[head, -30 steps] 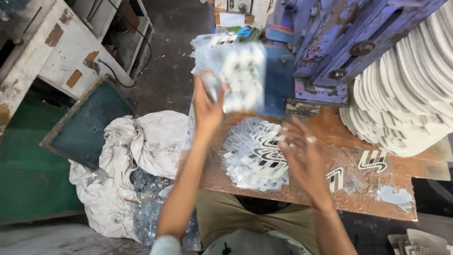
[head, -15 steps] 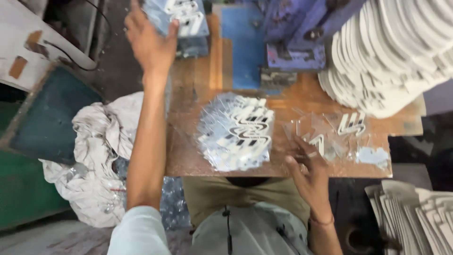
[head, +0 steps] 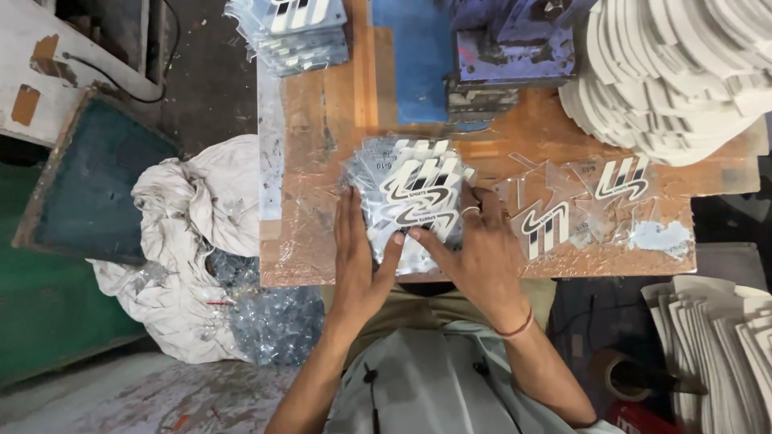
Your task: The person is sorting and stacking small, clear plastic bags containing white and black stickers on a wooden workbench. They repeatedly pick up stacks of the bags, align them, and place them back down, organizing the items by hand.
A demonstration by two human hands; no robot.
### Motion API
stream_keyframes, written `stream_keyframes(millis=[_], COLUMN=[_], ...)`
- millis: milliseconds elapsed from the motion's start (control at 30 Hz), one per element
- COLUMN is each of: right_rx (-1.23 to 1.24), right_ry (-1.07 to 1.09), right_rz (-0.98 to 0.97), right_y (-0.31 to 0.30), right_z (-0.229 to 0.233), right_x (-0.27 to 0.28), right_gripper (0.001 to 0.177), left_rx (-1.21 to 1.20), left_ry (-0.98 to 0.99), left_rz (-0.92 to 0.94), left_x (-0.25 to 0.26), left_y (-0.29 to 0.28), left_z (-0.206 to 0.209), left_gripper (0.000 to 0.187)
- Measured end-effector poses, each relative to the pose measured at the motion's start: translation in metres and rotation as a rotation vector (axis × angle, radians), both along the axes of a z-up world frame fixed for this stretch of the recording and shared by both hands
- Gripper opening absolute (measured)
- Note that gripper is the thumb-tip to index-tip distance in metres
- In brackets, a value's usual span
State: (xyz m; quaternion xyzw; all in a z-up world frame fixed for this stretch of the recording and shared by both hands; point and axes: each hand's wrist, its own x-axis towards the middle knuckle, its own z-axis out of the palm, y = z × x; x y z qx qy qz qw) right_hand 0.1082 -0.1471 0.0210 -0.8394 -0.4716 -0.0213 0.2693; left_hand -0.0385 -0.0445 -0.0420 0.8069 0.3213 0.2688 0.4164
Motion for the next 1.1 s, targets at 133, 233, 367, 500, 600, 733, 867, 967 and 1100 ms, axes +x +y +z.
stream_keyframes(millis=[133, 233, 367, 500, 600, 733, 867, 967, 1100], right_rx=[0.043, 0.051, 0.055, 0.067, 0.005, -0.038, -0.058, -0.085, 0.038], right_ry=[-0.007, 0.025, 0.151, 0.218, 0.219, 0.168, 0.223, 0.182, -0.065], right_rz=[0.005, 0.011, 0.008, 0.06, 0.023, -0.005, -0.018, -0.111, 0.036], right_y=[0.003, 0.004, 0.002, 0.006, 0.005, 0.01, 0.01, 0.009, 0.008], right_z=[0.007, 0.006, -0.002, 0.004, 0.009, 0.011, -0.001, 0.001, 0.004], right_x=[-0.001, -0.004, 0.002, -0.002, -0.006, 0.0, 0.005, 0.001, 0.002], right_gripper=[0.076, 0.078, 0.066, 0.082, 0.085, 0.084, 0.087, 0.08, 0.063], left_rx=[0.008, 0.034, 0.036, 0.006, -0.015, -0.045, -0.05, -0.049, -0.059], left_ry=[-0.031, -0.026, -0.025, -0.025, -0.025, -0.023, -0.052, -0.053, -0.03], left_rz=[-0.019, -0.028, -0.026, -0.021, -0.005, 0.001, 0.0, 0.008, -0.013], left_x=[-0.001, -0.001, -0.002, -0.002, 0.0, 0.001, 0.001, 0.001, 0.0], left_y=[-0.004, -0.005, -0.005, -0.006, -0.008, -0.009, -0.009, -0.01, -0.008], left_z=[-0.003, -0.005, -0.009, -0.011, -0.01, -0.007, -0.009, -0.007, -0.004], left_gripper=[0.079, 0.078, 0.078, 0.079, 0.079, 0.08, 0.081, 0.08, 0.08])
